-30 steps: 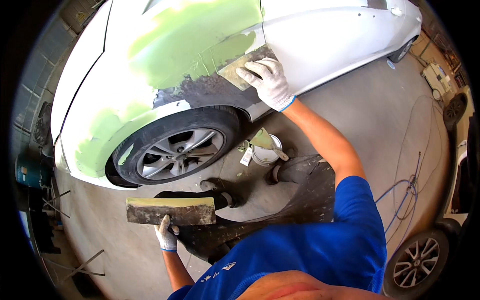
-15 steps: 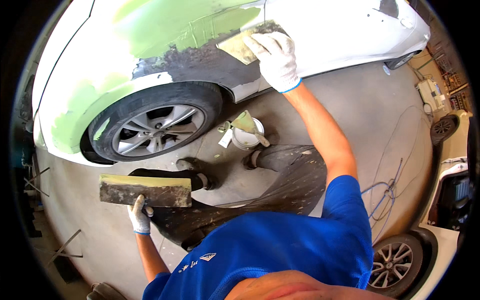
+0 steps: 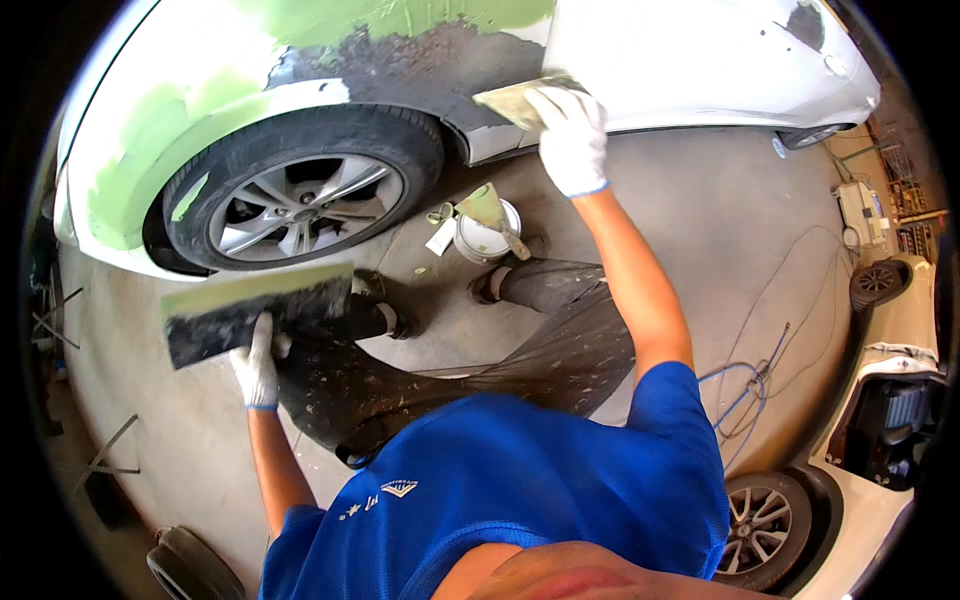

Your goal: The person applies green body filler to the front fender of a white car using a spreader and a smaller scraper. They repeatedly scoop filler from a container and smooth it over the wheel arch and fender surface, then move to the hood to apply filler near the headlight.

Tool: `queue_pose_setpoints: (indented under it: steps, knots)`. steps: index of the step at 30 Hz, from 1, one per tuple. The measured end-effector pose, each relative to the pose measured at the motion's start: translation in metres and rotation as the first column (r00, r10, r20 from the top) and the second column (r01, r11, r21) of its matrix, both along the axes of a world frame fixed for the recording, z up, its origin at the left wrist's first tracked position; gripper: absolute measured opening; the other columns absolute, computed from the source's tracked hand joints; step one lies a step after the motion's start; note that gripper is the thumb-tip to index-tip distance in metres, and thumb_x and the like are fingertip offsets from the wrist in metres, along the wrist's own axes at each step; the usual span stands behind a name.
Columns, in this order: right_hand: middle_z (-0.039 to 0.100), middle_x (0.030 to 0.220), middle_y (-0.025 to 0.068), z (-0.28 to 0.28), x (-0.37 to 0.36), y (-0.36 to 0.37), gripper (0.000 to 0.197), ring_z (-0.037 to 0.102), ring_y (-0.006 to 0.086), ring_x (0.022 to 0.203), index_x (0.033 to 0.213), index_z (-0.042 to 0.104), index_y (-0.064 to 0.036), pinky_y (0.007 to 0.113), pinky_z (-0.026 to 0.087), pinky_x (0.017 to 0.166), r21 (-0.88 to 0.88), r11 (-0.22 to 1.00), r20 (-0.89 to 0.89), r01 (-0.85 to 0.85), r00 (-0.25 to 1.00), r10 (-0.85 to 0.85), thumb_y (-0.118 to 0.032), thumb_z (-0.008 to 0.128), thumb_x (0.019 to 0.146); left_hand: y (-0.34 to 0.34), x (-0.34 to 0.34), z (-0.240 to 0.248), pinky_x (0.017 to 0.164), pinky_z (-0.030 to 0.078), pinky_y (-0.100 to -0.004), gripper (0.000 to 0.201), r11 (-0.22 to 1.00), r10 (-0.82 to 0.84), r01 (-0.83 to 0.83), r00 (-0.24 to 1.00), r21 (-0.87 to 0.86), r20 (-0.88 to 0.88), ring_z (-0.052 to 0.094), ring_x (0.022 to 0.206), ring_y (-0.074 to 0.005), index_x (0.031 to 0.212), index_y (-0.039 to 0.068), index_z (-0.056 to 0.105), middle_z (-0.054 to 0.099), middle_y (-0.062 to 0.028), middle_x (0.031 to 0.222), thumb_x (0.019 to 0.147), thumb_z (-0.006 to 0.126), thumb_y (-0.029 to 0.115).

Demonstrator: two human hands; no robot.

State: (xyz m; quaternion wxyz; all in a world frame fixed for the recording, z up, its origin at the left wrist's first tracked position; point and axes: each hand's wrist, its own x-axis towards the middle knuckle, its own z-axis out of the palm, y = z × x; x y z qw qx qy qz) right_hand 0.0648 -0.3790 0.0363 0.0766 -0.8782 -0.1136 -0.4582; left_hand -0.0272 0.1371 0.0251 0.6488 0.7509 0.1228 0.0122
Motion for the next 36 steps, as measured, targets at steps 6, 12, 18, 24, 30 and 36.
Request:
queue_pose_setpoints:
  steps: [6, 12, 18, 24, 30, 36]
  knots:
    - [0.068, 0.112, 0.0095, -0.01, -0.051, -0.009, 0.04, 0.06, 0.0308, 0.106, 0.112, 0.074, -0.0115, 0.042, 0.047, 0.097, 0.309, 0.948, -0.09, 0.071, 0.995, -0.046, 0.002, 0.058, 0.078, -0.078, 0.085, -0.031, 0.07, 0.051, -0.0276, 0.038, 0.844, -0.436, 0.477, 0.877, 0.245, -0.203, 0.062, 0.076, -0.0109, 0.101, 0.0, 0.071, 0.068, -0.0017, 0.089, 0.095, 0.072, 0.038]
    - [0.069, 0.11, 0.0125, -0.054, -0.043, -0.028, 0.034, 0.063, 0.0315, 0.105, 0.113, 0.074, -0.0098, 0.039, 0.049, 0.096, 0.583, 0.797, -0.126, 0.159, 0.986, -0.105, 0.0, 0.056, 0.086, -0.106, 0.172, -0.198, 0.067, 0.057, -0.0295, 0.035, 0.901, -0.426, 0.418, 0.797, -0.119, -0.428, 0.071, 0.081, -0.0182, 0.112, -0.001, 0.071, 0.072, -0.008, 0.1, 0.09, 0.076, 0.026]
    - [0.07, 0.11, 0.0112, -0.062, -0.038, -0.039, 0.033, 0.064, 0.0305, 0.105, 0.113, 0.074, -0.0103, 0.039, 0.05, 0.094, 0.548, 0.819, -0.212, 0.17, 0.975, -0.061, -0.001, 0.054, 0.088, -0.101, 0.19, -0.297, 0.078, 0.059, -0.0291, 0.031, 0.993, -0.099, 0.045, 0.797, -0.105, -0.596, 0.069, 0.092, -0.022, 0.111, 0.002, 0.066, 0.066, -0.01, 0.108, 0.089, 0.076, 0.022]
    - [0.07, 0.11, 0.0113, -0.056, -0.038, -0.046, 0.032, 0.064, 0.0308, 0.104, 0.113, 0.073, -0.0087, 0.038, 0.05, 0.094, 0.579, 0.796, -0.251, 0.177, 0.967, -0.033, -0.001, 0.055, 0.088, -0.091, 0.197, -0.33, 0.08, 0.057, -0.0336, 0.034, 0.98, -0.101, -0.038, 0.757, -0.197, -0.646, 0.066, 0.1, -0.0231, 0.118, 0.004, 0.062, 0.061, -0.0107, 0.115, 0.091, 0.073, 0.021]
    - [0.069, 0.107, 0.0125, -0.056, -0.037, -0.049, 0.03, 0.066, 0.0225, 0.097, 0.116, 0.07, -0.0007, 0.03, 0.05, 0.089, 0.519, 0.841, -0.248, 0.152, 0.969, -0.022, 0.004, 0.054, 0.092, -0.06, 0.223, -0.354, 0.071, 0.059, -0.0333, 0.028, 0.993, -0.068, -0.006, 0.784, -0.117, -0.617, 0.07, 0.085, -0.0218, 0.109, 0.003, 0.068, 0.07, -0.0116, 0.1, 0.091, 0.072, 0.024]
    - [0.07, 0.109, 0.0108, -0.053, -0.033, -0.046, 0.031, 0.065, 0.0288, 0.103, 0.114, 0.072, -0.0083, 0.036, 0.051, 0.093, 0.592, 0.792, -0.244, 0.147, 0.97, 0.003, 0.0, 0.056, 0.089, -0.056, 0.194, -0.373, 0.074, 0.056, -0.0404, 0.053, 0.922, 0.06, 0.205, 0.763, 0.329, -0.644, 0.068, 0.09, -0.0283, 0.122, -0.003, 0.063, 0.068, -0.0186, 0.113, 0.082, 0.07, 0.031]
